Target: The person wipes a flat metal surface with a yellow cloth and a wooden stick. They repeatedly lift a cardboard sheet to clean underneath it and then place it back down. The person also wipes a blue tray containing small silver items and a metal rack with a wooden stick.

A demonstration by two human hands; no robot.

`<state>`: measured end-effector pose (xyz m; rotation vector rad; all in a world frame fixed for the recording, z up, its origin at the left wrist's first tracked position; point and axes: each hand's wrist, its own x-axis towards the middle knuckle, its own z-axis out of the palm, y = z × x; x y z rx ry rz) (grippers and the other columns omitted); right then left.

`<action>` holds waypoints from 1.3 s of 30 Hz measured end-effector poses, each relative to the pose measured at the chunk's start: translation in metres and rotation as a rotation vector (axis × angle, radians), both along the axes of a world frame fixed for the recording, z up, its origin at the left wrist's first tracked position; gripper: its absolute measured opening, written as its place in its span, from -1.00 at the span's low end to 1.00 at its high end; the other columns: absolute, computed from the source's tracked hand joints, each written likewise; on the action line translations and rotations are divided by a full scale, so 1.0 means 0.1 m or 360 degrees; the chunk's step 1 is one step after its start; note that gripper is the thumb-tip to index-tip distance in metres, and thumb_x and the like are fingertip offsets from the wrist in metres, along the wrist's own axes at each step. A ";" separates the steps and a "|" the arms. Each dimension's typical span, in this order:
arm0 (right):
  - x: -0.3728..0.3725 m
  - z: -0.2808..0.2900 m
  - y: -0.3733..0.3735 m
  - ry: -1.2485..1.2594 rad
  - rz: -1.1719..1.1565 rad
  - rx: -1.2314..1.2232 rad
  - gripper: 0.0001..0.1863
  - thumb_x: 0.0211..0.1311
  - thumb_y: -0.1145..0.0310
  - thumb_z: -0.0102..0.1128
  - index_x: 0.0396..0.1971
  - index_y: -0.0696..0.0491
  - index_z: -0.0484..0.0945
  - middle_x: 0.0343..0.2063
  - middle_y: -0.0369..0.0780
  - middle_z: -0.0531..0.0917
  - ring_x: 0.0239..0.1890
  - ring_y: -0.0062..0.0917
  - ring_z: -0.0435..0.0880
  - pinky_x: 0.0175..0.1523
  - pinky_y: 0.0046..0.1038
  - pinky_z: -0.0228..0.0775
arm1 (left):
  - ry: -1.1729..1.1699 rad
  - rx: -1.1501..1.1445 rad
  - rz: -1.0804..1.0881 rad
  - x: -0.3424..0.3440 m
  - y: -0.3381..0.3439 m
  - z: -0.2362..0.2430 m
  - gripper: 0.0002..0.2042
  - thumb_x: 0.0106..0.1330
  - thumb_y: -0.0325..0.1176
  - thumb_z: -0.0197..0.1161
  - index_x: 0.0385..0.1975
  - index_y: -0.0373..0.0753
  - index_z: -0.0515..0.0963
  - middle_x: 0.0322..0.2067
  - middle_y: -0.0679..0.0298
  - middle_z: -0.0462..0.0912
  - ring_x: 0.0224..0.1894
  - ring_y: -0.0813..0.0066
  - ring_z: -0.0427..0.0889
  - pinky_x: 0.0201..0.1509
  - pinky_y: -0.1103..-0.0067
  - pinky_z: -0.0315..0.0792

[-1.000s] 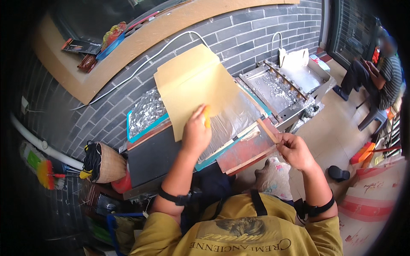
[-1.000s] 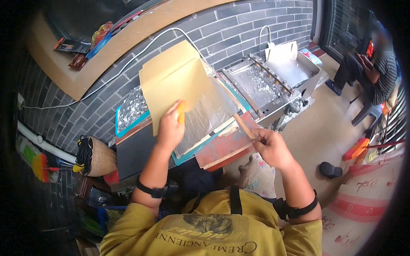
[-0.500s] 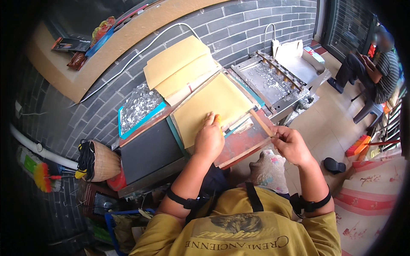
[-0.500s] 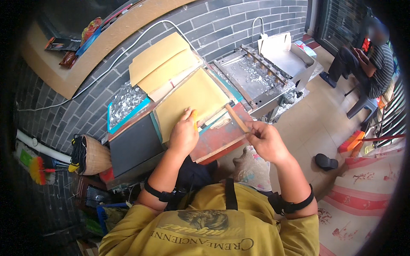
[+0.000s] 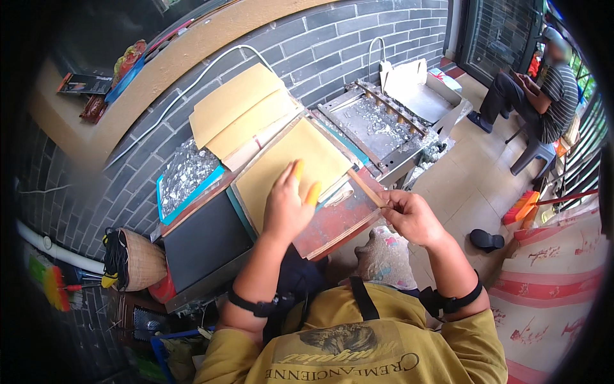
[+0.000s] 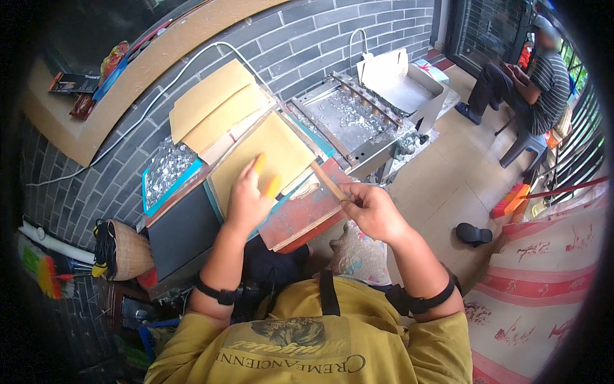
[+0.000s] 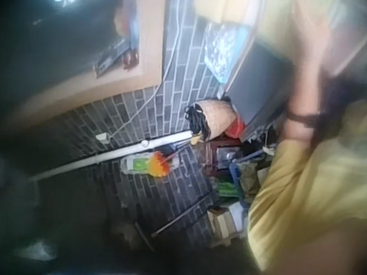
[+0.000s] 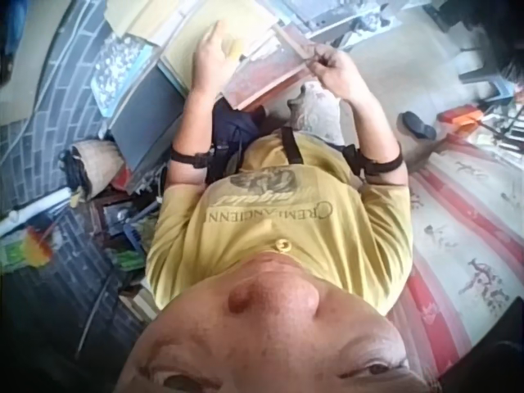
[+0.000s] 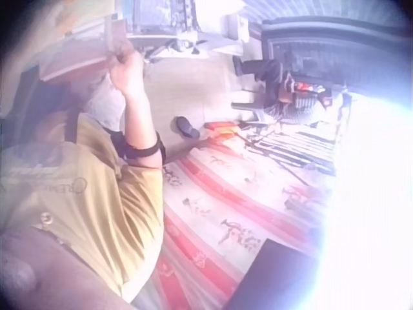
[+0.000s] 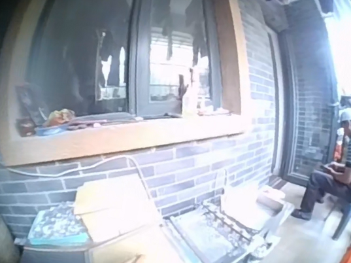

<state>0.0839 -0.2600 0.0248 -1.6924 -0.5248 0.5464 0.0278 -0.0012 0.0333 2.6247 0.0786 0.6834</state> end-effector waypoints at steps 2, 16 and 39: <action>-0.03 0.06 0.04 -0.0031 -0.0045 0.0023 -0.69 0.19 0.53 0.10 -0.05 0.21 0.54 -0.62 -0.37 0.43 -0.57 -0.73 0.33 -0.46 -0.57 0.27 | -0.0204 -0.0447 -0.0230 0.26 0.25 -0.05 -0.56 0.33 -0.20 0.14 0.05 -0.42 0.39 -0.05 -0.06 0.55 -0.04 0.06 0.59 0.03 0.41 0.49; -0.35 0.32 -0.47 0.0116 0.0360 -0.0084 -0.64 0.15 0.67 0.08 -0.01 0.23 0.51 -0.46 -0.40 0.52 -0.42 -0.76 0.38 -0.33 -0.65 0.29 | 0.0091 -0.2326 0.0102 0.49 0.88 -0.19 -0.84 0.29 -0.45 0.12 -0.15 -0.23 0.44 -0.35 0.27 0.58 -0.30 0.50 0.61 -0.29 0.52 0.54; -0.29 0.18 -0.20 0.0004 0.0157 -0.0163 -0.65 0.11 0.65 0.09 -0.05 0.22 0.53 -0.56 -0.41 0.45 -0.52 -0.77 0.35 -0.42 -0.64 0.25 | -0.0554 -0.2459 -0.0112 -2.09 3.01 -0.31 -0.72 0.24 -0.53 0.12 -0.03 -0.19 0.48 -0.18 0.31 0.61 -0.08 0.45 0.56 0.02 0.53 0.40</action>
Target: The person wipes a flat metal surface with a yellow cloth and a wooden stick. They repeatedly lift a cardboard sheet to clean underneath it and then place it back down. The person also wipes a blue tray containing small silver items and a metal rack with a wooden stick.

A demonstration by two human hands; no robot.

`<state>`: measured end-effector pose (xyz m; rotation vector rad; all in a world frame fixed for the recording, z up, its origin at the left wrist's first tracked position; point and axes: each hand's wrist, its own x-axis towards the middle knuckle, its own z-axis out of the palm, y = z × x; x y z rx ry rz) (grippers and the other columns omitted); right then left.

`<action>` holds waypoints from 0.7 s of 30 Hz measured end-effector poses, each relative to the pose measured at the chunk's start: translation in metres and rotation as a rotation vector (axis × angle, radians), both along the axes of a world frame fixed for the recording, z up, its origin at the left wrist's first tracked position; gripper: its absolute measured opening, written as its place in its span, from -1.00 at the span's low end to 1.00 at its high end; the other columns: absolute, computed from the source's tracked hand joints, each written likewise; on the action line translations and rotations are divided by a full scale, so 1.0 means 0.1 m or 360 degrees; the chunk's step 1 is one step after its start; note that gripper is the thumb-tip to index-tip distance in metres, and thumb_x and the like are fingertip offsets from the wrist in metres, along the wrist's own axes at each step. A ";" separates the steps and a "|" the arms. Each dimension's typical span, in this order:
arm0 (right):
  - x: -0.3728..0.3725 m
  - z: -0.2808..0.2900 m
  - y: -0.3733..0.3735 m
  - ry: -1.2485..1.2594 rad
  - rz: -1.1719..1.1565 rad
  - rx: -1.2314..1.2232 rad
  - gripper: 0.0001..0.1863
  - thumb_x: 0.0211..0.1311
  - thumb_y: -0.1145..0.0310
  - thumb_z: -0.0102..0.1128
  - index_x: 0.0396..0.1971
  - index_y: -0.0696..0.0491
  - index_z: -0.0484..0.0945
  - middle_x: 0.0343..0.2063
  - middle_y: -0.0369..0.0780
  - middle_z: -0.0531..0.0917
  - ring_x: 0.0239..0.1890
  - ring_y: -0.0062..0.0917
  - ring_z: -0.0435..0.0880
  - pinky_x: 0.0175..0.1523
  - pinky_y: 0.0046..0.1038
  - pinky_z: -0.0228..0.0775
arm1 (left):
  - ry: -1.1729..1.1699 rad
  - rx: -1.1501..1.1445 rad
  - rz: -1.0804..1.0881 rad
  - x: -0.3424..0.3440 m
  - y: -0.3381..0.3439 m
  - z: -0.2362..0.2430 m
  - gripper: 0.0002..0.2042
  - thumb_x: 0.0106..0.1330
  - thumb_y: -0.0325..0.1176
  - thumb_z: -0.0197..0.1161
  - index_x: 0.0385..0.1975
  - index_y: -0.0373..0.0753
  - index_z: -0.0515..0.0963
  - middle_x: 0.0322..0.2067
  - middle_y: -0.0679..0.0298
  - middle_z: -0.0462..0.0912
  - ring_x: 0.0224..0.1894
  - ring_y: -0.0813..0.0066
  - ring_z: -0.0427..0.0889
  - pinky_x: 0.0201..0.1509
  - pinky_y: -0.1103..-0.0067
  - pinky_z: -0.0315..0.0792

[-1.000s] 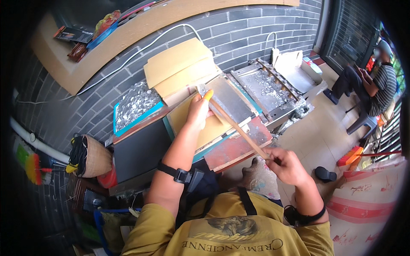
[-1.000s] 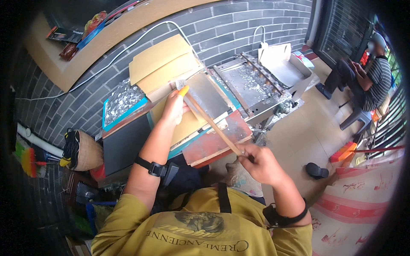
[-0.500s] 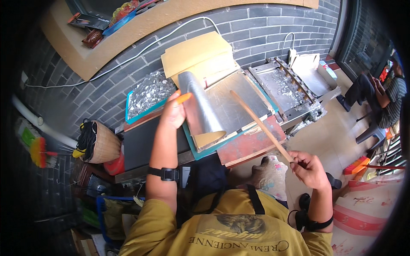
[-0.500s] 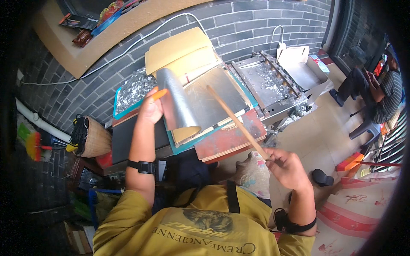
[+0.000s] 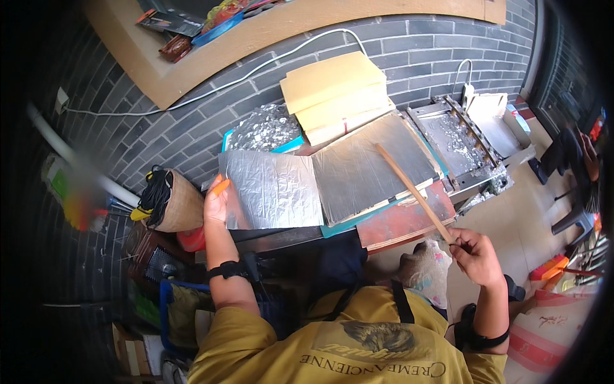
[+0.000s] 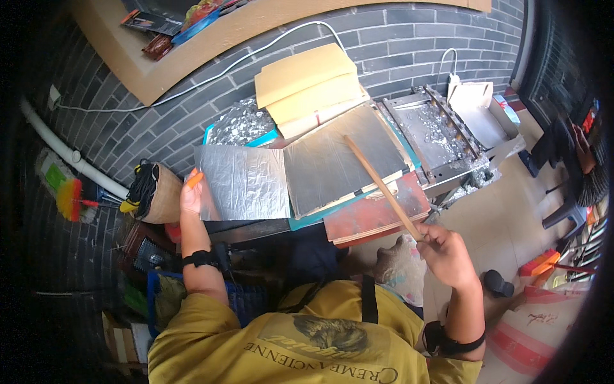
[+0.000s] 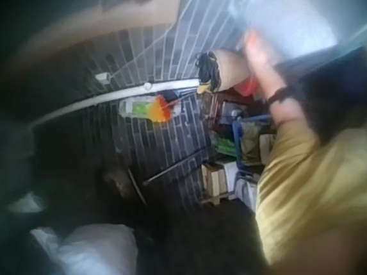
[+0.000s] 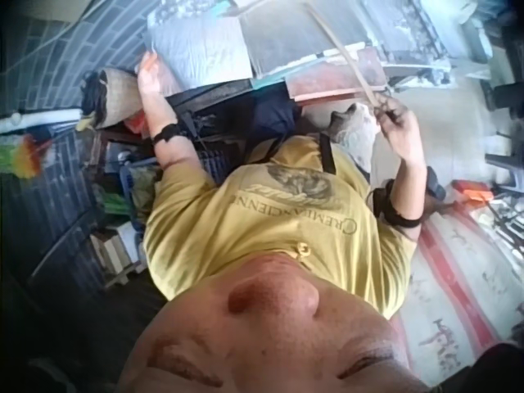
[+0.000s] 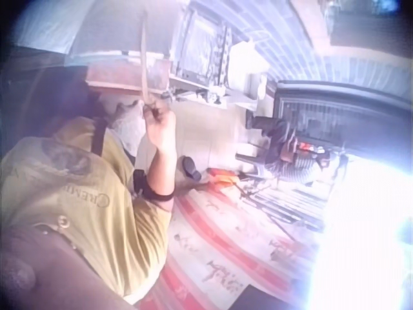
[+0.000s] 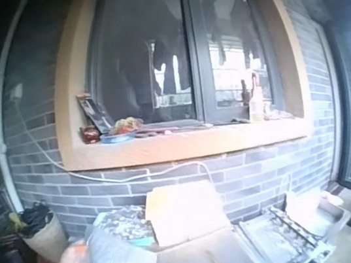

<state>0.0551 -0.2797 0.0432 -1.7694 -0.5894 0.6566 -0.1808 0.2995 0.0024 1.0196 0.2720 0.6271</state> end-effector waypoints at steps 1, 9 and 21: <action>0.00 0.02 0.03 0.0013 0.0005 -0.0003 -0.66 0.12 0.65 0.09 -0.05 0.23 0.53 -0.55 -0.41 0.46 -0.51 -0.77 0.36 -0.41 -0.64 0.25 | 0.0106 -0.0017 0.0121 -0.15 0.12 -0.08 -0.70 0.26 -0.53 0.11 0.00 -0.21 0.48 -0.17 0.32 0.61 -0.10 0.48 0.57 -0.01 0.59 0.41; -0.07 0.09 0.17 -0.0043 0.0036 -0.0002 -0.64 0.17 0.69 0.00 -0.01 0.25 0.49 -0.66 -0.41 0.39 -0.73 -0.80 0.31 -0.63 -0.70 0.09 | 0.0590 0.0131 0.0273 -0.39 0.13 -0.19 -0.70 0.27 -0.49 0.12 0.01 -0.27 0.48 -0.24 0.32 0.64 -0.21 0.53 0.61 -0.12 0.60 0.46; -0.02 0.02 0.27 -0.0092 0.0091 -0.0129 -0.63 0.19 0.68 -0.07 0.02 0.24 0.46 -0.64 -0.36 0.45 -0.76 -0.80 0.29 -0.66 -0.71 0.07 | 0.1141 0.0265 0.0447 -0.50 0.36 -0.45 -0.78 0.20 -0.48 0.14 -0.15 -0.27 0.54 -0.38 0.31 0.62 -0.43 0.51 0.59 -0.32 0.55 0.46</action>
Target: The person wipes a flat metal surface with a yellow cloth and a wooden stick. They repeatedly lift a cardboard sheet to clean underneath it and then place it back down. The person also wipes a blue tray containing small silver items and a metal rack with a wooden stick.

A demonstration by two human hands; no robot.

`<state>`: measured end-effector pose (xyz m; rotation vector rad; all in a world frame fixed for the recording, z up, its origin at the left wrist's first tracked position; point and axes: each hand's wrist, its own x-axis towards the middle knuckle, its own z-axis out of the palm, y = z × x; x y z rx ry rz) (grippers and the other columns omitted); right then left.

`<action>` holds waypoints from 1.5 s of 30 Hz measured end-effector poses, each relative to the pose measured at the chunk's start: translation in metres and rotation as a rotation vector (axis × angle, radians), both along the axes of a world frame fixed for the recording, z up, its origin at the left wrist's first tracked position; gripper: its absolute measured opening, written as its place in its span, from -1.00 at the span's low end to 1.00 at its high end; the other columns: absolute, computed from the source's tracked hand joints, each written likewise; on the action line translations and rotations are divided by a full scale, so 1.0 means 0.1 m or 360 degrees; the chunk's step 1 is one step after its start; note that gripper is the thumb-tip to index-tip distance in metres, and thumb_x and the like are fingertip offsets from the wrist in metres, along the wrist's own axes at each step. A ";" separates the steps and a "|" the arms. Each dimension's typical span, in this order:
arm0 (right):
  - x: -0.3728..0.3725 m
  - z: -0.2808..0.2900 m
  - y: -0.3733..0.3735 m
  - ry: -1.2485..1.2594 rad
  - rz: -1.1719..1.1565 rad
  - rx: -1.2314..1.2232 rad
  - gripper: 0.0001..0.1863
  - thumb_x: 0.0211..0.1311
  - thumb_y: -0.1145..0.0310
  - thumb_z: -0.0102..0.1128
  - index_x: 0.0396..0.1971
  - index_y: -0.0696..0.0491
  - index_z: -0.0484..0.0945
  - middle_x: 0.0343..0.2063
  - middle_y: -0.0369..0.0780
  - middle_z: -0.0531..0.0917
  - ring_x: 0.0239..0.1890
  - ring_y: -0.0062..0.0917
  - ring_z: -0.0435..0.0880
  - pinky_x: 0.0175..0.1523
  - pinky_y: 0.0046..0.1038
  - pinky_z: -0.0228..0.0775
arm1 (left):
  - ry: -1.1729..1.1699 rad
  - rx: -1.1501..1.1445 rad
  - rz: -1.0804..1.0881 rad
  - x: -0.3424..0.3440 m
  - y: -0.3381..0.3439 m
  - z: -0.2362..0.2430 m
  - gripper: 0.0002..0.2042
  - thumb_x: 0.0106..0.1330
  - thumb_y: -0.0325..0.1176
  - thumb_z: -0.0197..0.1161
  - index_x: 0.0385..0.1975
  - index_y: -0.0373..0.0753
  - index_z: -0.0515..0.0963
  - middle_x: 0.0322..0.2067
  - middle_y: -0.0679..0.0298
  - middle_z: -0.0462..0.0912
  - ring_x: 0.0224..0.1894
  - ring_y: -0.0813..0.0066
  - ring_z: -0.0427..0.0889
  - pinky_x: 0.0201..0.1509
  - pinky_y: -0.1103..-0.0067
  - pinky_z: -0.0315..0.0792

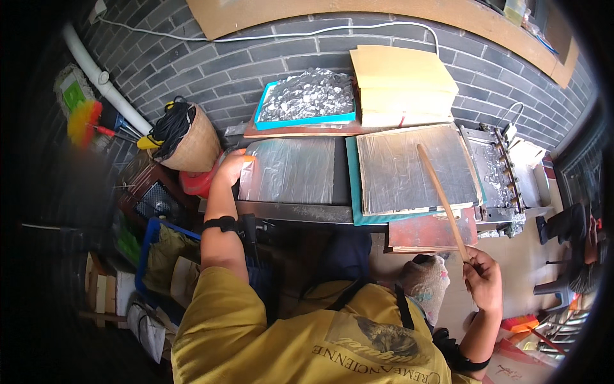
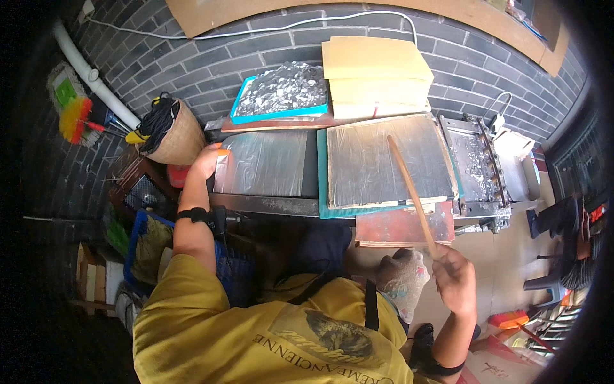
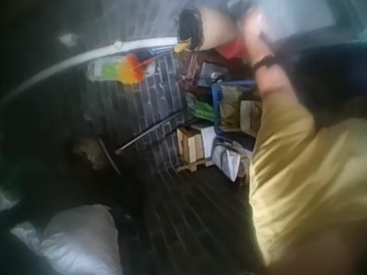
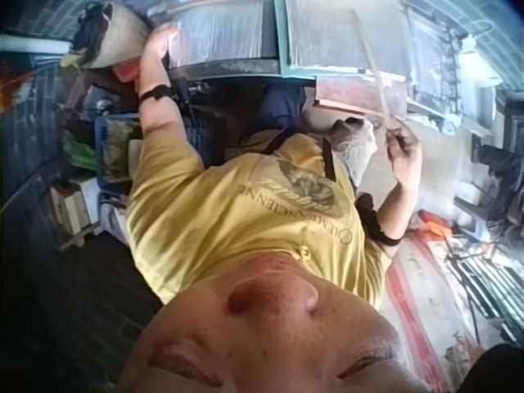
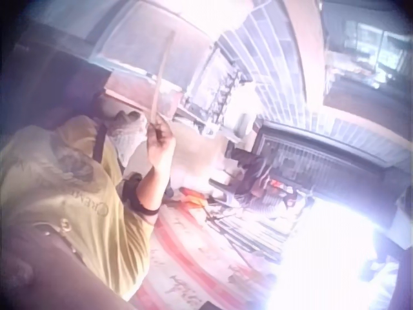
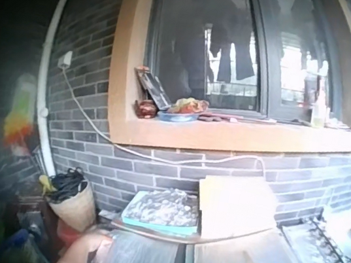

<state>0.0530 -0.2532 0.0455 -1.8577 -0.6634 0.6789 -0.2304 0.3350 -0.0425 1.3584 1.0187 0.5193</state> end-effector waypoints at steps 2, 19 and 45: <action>-0.02 0.03 0.03 0.0022 0.0001 0.0015 -0.63 0.19 0.68 -0.08 0.02 0.25 0.46 -0.64 -0.36 0.45 -0.76 -0.80 0.28 -0.66 -0.72 0.07 | 0.0068 0.0042 -0.0032 0.00 0.04 -0.01 -0.78 0.19 -0.49 0.15 -0.15 -0.28 0.54 -0.38 0.30 0.62 -0.42 0.50 0.59 -0.32 0.54 0.46; 0.20 0.13 -0.26 -0.0072 -0.0242 0.0114 -0.78 0.26 0.56 -0.03 -0.13 0.20 0.49 -0.68 -0.41 0.41 -0.78 -0.83 0.24 -0.68 -0.74 0.01 | -0.0010 -0.0266 -0.0306 0.34 -0.62 0.02 -0.78 0.34 -0.36 0.07 -0.16 -0.34 0.54 -0.27 0.13 0.66 -0.24 0.36 0.67 -0.09 0.50 0.56; 2.36 0.35 -1.29 -0.1310 -0.0816 -0.1834 -0.80 0.10 0.40 0.09 -0.34 0.09 0.67 -0.25 -0.09 0.69 -0.16 -0.27 0.69 -0.10 -0.33 0.54 | -0.0282 0.0926 0.0579 0.24 -0.78 -0.51 -0.78 0.37 -0.44 0.04 -0.07 -0.32 0.54 -0.26 0.30 0.60 -0.43 0.71 0.44 -0.46 0.74 0.29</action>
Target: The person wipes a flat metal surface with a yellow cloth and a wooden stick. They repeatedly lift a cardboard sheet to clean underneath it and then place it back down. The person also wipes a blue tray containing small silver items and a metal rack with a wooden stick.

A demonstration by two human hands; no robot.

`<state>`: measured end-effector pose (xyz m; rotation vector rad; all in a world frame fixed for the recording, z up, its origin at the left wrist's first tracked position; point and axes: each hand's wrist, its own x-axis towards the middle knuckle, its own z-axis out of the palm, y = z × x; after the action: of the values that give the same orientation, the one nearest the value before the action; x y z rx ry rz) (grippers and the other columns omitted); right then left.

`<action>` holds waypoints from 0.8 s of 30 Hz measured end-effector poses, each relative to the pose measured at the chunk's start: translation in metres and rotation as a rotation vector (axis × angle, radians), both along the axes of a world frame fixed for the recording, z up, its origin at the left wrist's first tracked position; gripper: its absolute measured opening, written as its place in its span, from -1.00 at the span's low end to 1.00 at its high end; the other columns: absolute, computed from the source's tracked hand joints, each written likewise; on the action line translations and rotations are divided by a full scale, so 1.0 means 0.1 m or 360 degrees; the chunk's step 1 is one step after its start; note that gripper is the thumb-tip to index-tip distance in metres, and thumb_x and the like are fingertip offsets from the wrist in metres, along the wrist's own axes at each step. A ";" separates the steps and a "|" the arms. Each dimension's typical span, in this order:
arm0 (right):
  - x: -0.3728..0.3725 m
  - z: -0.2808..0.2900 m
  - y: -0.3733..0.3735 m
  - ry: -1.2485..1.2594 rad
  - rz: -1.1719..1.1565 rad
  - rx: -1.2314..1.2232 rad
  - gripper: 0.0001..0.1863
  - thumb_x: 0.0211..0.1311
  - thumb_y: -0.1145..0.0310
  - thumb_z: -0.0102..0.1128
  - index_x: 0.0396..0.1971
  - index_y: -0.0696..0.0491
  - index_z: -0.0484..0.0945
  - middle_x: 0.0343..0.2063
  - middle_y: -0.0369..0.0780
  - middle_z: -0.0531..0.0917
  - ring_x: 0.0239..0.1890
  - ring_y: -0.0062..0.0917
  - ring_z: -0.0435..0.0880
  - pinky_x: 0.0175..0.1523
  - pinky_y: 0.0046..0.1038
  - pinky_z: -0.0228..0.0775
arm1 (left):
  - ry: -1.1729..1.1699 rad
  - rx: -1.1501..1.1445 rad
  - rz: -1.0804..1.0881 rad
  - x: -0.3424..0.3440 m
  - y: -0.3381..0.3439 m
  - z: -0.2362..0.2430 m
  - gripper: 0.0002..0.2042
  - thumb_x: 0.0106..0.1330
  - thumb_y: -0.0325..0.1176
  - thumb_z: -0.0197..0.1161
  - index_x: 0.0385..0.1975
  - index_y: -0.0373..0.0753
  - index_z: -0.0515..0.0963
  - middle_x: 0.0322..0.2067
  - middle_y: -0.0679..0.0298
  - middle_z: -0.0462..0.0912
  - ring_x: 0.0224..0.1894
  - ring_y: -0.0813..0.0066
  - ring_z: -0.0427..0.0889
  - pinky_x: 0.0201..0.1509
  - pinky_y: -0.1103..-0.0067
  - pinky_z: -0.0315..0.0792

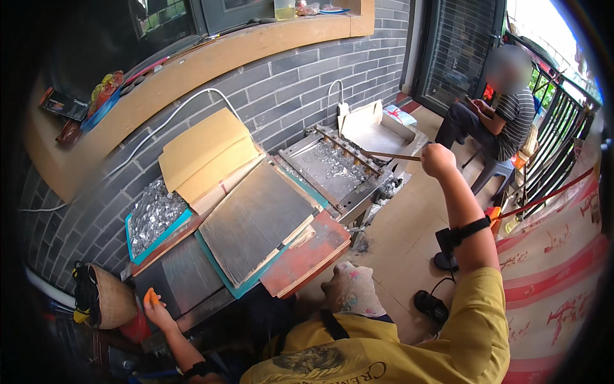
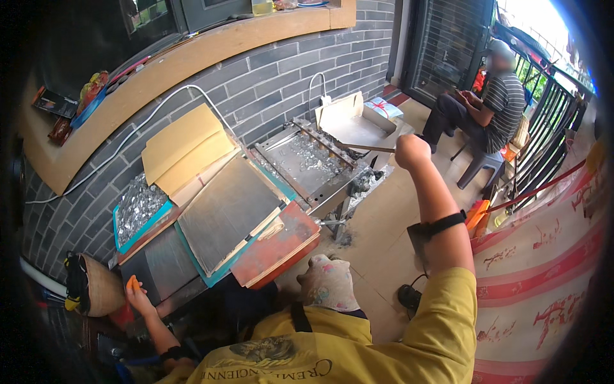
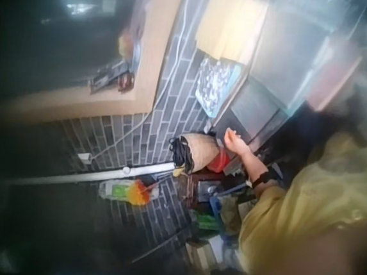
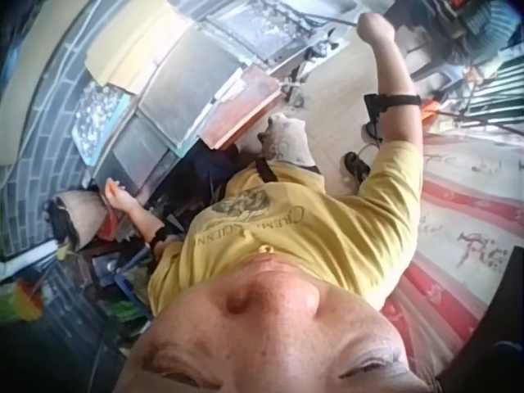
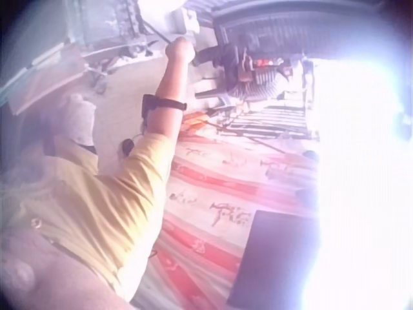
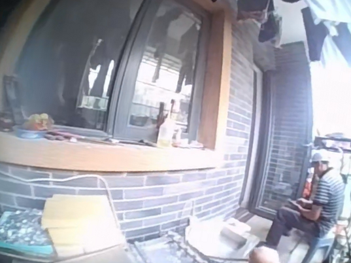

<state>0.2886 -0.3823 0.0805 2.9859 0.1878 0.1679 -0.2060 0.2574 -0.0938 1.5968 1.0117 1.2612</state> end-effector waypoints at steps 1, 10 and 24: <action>0.13 -0.15 -0.06 -0.0129 0.0048 0.0033 -0.79 0.13 0.34 0.04 -0.44 0.07 0.66 -0.33 -0.13 0.68 -0.24 -0.24 0.67 -0.15 -0.28 0.54 | 0.0000 -0.0003 -0.0006 0.03 -0.01 0.01 -0.78 0.37 -0.44 0.04 -0.07 -0.32 0.54 -0.28 0.29 0.59 -0.44 0.71 0.44 -0.46 0.74 0.29; 0.31 -0.29 0.34 -0.0024 -0.0096 0.0263 -0.77 0.10 0.45 0.05 -0.31 0.14 0.66 -0.19 -0.06 0.67 -0.12 -0.24 0.68 -0.07 -0.29 0.55 | 0.0086 -0.0028 -0.0017 -0.01 -0.05 0.08 -0.78 0.36 -0.46 0.04 -0.06 -0.31 0.54 -0.32 0.29 0.57 -0.43 0.70 0.44 -0.47 0.76 0.28; -1.97 -0.21 0.76 0.0808 0.0679 0.1994 -0.82 0.29 0.53 0.00 -0.19 0.22 0.53 -0.65 -0.40 0.44 -0.63 -0.78 0.38 -0.54 -0.69 0.20 | 0.0180 0.0420 -0.0391 0.85 -0.67 0.88 -0.73 0.28 -0.47 0.23 -0.02 -0.27 0.55 -0.27 0.29 0.63 -0.28 0.62 0.57 -0.18 0.66 0.48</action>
<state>0.0915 -0.3062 0.0597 4.0670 1.1583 -0.7093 -0.1212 0.1902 -0.0058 1.9484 0.7097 1.1814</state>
